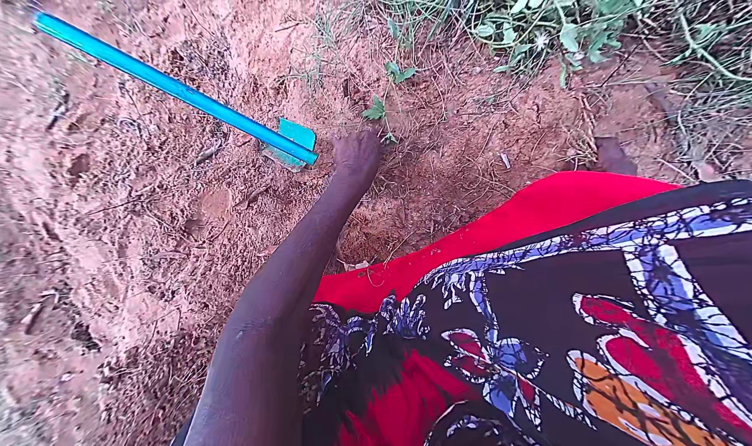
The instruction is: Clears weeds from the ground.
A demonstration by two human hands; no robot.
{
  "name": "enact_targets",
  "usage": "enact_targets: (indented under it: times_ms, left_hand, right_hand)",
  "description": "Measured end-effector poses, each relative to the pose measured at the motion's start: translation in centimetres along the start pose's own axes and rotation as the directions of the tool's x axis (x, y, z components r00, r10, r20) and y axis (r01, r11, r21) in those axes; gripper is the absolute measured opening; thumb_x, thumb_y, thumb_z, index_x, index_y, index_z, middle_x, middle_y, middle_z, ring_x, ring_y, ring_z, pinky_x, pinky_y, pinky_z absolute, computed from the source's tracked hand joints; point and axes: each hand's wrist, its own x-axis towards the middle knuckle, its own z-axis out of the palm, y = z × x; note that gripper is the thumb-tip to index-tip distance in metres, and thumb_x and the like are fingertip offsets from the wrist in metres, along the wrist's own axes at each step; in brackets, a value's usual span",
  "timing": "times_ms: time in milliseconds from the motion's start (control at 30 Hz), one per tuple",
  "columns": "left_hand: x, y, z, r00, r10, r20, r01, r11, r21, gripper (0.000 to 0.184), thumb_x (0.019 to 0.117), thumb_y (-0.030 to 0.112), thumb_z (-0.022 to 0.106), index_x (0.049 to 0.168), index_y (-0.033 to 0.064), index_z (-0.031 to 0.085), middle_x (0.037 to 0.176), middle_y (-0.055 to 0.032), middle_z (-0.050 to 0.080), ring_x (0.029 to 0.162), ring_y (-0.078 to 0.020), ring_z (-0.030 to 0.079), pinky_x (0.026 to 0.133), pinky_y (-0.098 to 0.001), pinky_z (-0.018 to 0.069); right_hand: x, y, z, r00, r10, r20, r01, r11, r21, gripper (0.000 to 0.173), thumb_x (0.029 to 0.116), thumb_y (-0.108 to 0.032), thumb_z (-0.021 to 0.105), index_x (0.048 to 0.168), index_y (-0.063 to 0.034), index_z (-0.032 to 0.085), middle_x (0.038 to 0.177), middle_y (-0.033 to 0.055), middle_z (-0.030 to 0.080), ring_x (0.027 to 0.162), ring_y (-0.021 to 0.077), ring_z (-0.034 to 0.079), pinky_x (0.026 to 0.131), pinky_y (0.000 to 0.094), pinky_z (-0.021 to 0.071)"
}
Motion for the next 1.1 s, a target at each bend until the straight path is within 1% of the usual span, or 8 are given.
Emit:
enact_targets:
  times_ms: [200, 300, 467, 567, 633, 733, 900, 1100]
  left_hand:
    - [-0.4, -0.6, 0.9, 0.998, 0.052, 0.044, -0.050, 0.998, -0.044, 0.033, 0.1082, 0.011, 0.039, 0.130, -0.0063, 0.055, 0.124, -0.0306, 0.065, 0.119, -0.0490, 0.063, 0.092, -0.0648, 0.0493]
    - [-4.7, 1.4, 4.4, 0.963, 0.263, 0.054, -0.255, 0.959, -0.125, 0.031, 0.1081, 0.012, 0.040, 0.127, -0.0048, 0.058, 0.111, -0.0300, 0.069, 0.107, -0.0489, 0.068, 0.084, -0.0632, 0.0523]
    - [-5.9, 0.5, 7.6, 0.925, 0.333, -0.185, -0.372, 0.893, -0.254, 0.031, 0.1025, 0.009, 0.051, 0.130, -0.0026, 0.062, 0.102, -0.0295, 0.070, 0.094, -0.0497, 0.070, 0.076, -0.0631, 0.0536]
    - [-4.2, -2.0, 5.4, 0.914, 0.181, -0.364, -0.289, 0.919, -0.269, 0.028, 0.1060, 0.017, 0.050, 0.122, 0.0006, 0.066, 0.110, -0.0295, 0.067, 0.092, -0.0493, 0.070, 0.072, -0.0629, 0.0533]
    - [-2.9, -3.3, 3.5, 0.932, 0.096, -0.350, -0.203, 0.937, -0.285, 0.029, 0.1053, 0.013, 0.048, 0.126, 0.0001, 0.064, 0.126, -0.0308, 0.060, 0.100, -0.0505, 0.067, 0.078, -0.0645, 0.0528]
    - [-0.7, -4.2, 2.3, 0.946, 0.117, -0.303, -0.185, 0.960, -0.209, 0.033, 0.1048, 0.003, 0.043, 0.134, -0.0018, 0.057, 0.142, -0.0297, 0.054, 0.108, -0.0511, 0.066, 0.082, -0.0650, 0.0532]
    - [2.0, -4.2, 1.5, 0.966, 0.142, -0.217, -0.153, 0.987, -0.037, 0.041, 0.1023, -0.006, 0.043, 0.143, -0.0022, 0.047, 0.131, -0.0320, 0.060, 0.110, -0.0530, 0.065, 0.082, -0.0654, 0.0527]
    - [3.0, -4.3, 0.7, 0.984, -0.063, -0.164, 0.050, 0.996, -0.080, 0.039, 0.1027, -0.001, 0.045, 0.142, -0.0054, 0.045, 0.128, -0.0320, 0.061, 0.114, -0.0502, 0.064, 0.087, -0.0631, 0.0528]
  right_hand:
    - [0.3, 0.4, 0.2, 1.000, 0.004, 0.021, -0.004, 1.000, 0.003, 0.050, 0.1023, -0.016, 0.057, 0.145, 0.0074, 0.048, 0.137, 0.0377, 0.056, 0.127, 0.0549, 0.055, 0.106, 0.0655, 0.0402]
    - [0.5, 0.8, 0.5, 0.999, 0.035, 0.015, -0.035, 0.999, -0.009, 0.050, 0.1014, -0.017, 0.057, 0.144, 0.0071, 0.048, 0.136, 0.0377, 0.056, 0.127, 0.0540, 0.056, 0.105, 0.0650, 0.0409]
    - [0.9, 0.4, 0.2, 0.996, 0.061, 0.068, -0.058, 0.997, -0.042, 0.051, 0.1019, -0.019, 0.057, 0.145, 0.0058, 0.047, 0.139, 0.0362, 0.054, 0.131, 0.0524, 0.054, 0.107, 0.0639, 0.0399]
    - [0.9, 1.2, 0.7, 1.000, -0.024, 0.013, 0.025, 0.998, -0.051, 0.051, 0.1005, -0.020, 0.058, 0.142, 0.0083, 0.049, 0.137, 0.0380, 0.055, 0.128, 0.0548, 0.055, 0.103, 0.0667, 0.0410]
    - [1.5, 2.2, 1.4, 0.996, -0.079, -0.029, 0.077, 0.996, -0.051, 0.051, 0.0992, -0.021, 0.059, 0.140, 0.0087, 0.051, 0.135, 0.0379, 0.057, 0.125, 0.0551, 0.057, 0.101, 0.0670, 0.0431]
    - [1.3, 2.0, 1.4, 0.999, -0.041, -0.027, 0.040, 0.998, -0.055, 0.050, 0.1002, -0.020, 0.057, 0.142, 0.0068, 0.050, 0.137, 0.0365, 0.056, 0.126, 0.0533, 0.056, 0.103, 0.0652, 0.0426]
    - [1.6, 2.1, 1.4, 1.000, -0.013, -0.022, 0.012, 1.000, -0.027, 0.050, 0.1010, -0.018, 0.058, 0.144, 0.0059, 0.049, 0.137, 0.0372, 0.056, 0.127, 0.0550, 0.055, 0.103, 0.0670, 0.0417]
    - [1.8, 2.1, 1.5, 1.000, 0.020, -0.009, -0.020, 0.998, -0.054, 0.052, 0.1006, -0.022, 0.059, 0.145, 0.0029, 0.049, 0.139, 0.0362, 0.055, 0.128, 0.0554, 0.054, 0.102, 0.0685, 0.0413]
